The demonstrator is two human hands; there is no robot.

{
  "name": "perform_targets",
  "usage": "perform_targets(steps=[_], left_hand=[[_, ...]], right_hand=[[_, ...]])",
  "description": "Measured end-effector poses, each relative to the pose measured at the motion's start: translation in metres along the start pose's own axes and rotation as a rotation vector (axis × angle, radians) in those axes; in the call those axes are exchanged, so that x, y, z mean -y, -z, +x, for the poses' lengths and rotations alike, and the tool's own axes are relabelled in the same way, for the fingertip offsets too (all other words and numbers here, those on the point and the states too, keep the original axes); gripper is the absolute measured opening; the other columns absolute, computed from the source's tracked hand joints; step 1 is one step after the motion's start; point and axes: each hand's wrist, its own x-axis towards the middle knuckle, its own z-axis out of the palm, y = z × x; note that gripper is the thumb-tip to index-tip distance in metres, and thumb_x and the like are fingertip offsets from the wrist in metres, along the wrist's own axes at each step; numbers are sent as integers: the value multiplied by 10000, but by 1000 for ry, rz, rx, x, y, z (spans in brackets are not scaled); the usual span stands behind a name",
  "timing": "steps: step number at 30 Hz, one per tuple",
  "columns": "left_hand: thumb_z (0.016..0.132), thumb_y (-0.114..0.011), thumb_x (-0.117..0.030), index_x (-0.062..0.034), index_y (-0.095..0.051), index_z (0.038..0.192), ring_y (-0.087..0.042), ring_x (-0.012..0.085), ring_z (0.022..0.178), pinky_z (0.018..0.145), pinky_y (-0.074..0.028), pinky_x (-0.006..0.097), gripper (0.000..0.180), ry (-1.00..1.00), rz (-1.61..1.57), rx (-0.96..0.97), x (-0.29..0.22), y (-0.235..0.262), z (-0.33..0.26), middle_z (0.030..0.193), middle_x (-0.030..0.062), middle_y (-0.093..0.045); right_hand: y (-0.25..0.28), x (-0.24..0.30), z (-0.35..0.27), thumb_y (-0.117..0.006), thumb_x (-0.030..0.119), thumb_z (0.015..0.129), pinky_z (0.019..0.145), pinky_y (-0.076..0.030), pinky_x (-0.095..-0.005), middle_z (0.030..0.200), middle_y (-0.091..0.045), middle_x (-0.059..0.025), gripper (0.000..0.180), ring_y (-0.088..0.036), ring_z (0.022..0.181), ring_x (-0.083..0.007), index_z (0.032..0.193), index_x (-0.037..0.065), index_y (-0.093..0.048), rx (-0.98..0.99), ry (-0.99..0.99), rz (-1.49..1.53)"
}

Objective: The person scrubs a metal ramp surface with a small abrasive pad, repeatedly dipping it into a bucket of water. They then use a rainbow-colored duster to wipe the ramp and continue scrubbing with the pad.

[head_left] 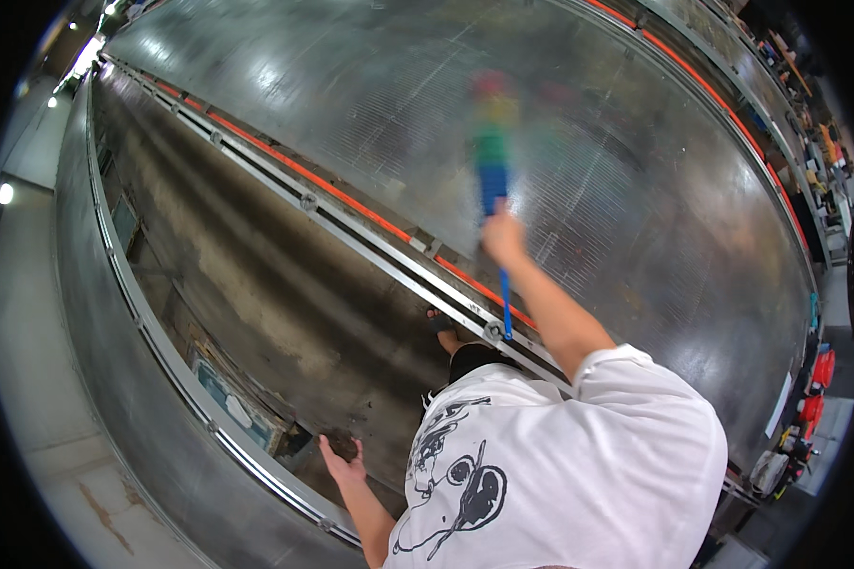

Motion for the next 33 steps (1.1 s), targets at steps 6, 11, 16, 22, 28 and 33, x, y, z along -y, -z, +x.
perform_targets(steps=[6,11,16,22,28,33], left_hand=[[937,-744,-483,-180,-636,1238,-630,226,930,846,-528,428,441,-109,1,134,-89,-94,23,1088,31,-676],[932,-753,-478,-176,-636,1204,-635,233,935,829,-534,437,422,-41,-102,-45,-86,-64,31,1064,32,-671],[909,-721,-562,-201,-639,1178,-622,238,1000,799,-535,442,458,237,-72,-260,-47,14,76,1081,29,-669],[903,-716,-561,-197,-633,1201,-629,249,980,772,-537,447,478,295,-48,-113,-80,-26,165,1110,31,-674],[955,-686,-541,-160,-618,1236,-637,253,923,754,-557,427,478,143,49,59,-195,-151,247,1097,48,-667],[1002,-659,-495,-140,-597,1272,-628,239,938,777,-563,438,451,90,-13,136,-303,-213,273,1114,50,-651]], right_hand=[[-36,111,29,-657,170,954,911,-566,-431,1151,-755,-214,585,-733,1059,-349,1522,108,-533,354,469,350],[76,69,75,-649,145,1017,844,-536,-328,1133,-738,-102,487,-660,919,-158,1487,52,-567,-75,57,454],[107,-8,164,-590,191,1016,654,-545,-413,891,-718,-138,338,-655,688,-251,1287,-7,-629,-649,-332,328],[-106,110,146,-537,138,965,783,-578,-520,935,-721,-310,371,-726,894,-466,1294,-19,-604,-254,71,-117],[-190,265,87,-687,141,933,898,-564,-439,1132,-751,-220,562,-730,1005,-339,1479,70,-574,364,358,166],[-135,225,135,-699,144,967,830,-540,-325,1114,-755,-129,510,-668,939,-152,1456,38,-595,-250,179,215]])
